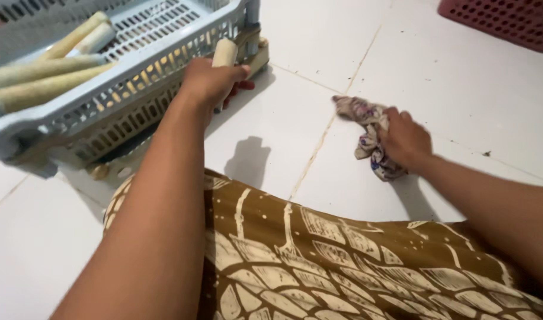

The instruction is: The person wipes a light-blue plastic basket with a cloth, then inserts cylindrical wooden dowels into the basket's corner sockets. The person repeats this process for multiple baskets, wiping each dowel before insertion and stacking the assembled baskets.

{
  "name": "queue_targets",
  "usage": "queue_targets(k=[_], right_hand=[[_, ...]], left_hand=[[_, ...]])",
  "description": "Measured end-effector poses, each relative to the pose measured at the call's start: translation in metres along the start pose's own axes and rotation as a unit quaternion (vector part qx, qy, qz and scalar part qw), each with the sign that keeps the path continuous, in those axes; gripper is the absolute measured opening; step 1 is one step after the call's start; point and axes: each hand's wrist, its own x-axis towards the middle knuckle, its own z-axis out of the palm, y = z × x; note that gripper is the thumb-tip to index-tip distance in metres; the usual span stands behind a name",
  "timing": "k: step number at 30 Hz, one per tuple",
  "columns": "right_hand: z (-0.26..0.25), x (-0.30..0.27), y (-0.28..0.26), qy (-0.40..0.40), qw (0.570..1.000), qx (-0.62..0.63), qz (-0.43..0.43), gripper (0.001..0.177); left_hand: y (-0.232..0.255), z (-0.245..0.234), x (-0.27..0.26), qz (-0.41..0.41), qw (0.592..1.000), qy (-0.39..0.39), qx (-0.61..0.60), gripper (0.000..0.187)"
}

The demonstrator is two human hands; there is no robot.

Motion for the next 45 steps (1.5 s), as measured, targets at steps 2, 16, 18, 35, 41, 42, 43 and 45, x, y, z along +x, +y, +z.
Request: queue_targets(k=[2,16,18,35,41,42,43,45], right_hand=[[-0.030,0.001,0.004,0.052,0.996,0.039,-0.064,0.052],[0.033,-0.030,0.024,-0.328,0.927,-0.164,-0.081,0.083],[0.012,-0.004,0.058,-0.282,0.955,-0.094,-0.004,0.070],[-0.107,-0.054,-0.114,-0.111,0.788,0.576,-0.187,0.072],[-0.105,-0.081,-0.135,-0.054,0.796,0.552,-0.240,0.047],[-0.106,-0.086,-0.140,-0.041,0.804,0.540,-0.245,0.045],[-0.107,-0.091,-0.147,-0.029,0.811,0.527,-0.251,0.044],[-0.113,-0.101,-0.163,-0.019,0.834,0.499,-0.235,0.044]], left_hand=[[0.009,0.004,0.001,-0.011,1.000,-0.001,0.018,0.022],[0.014,0.063,-0.016,0.003,0.994,-0.110,-0.006,0.034],[0.018,0.058,-0.020,0.001,0.993,-0.118,-0.031,0.041],[0.029,0.035,-0.060,0.092,0.985,-0.125,-0.076,0.062],[0.017,-0.039,-0.085,0.059,0.995,0.061,-0.054,0.052],[0.016,-0.046,-0.094,0.119,0.991,0.059,-0.037,0.043],[0.014,-0.055,-0.105,0.177,0.982,0.056,-0.019,0.037],[0.017,-0.071,-0.125,0.220,0.974,0.051,0.027,0.037]])
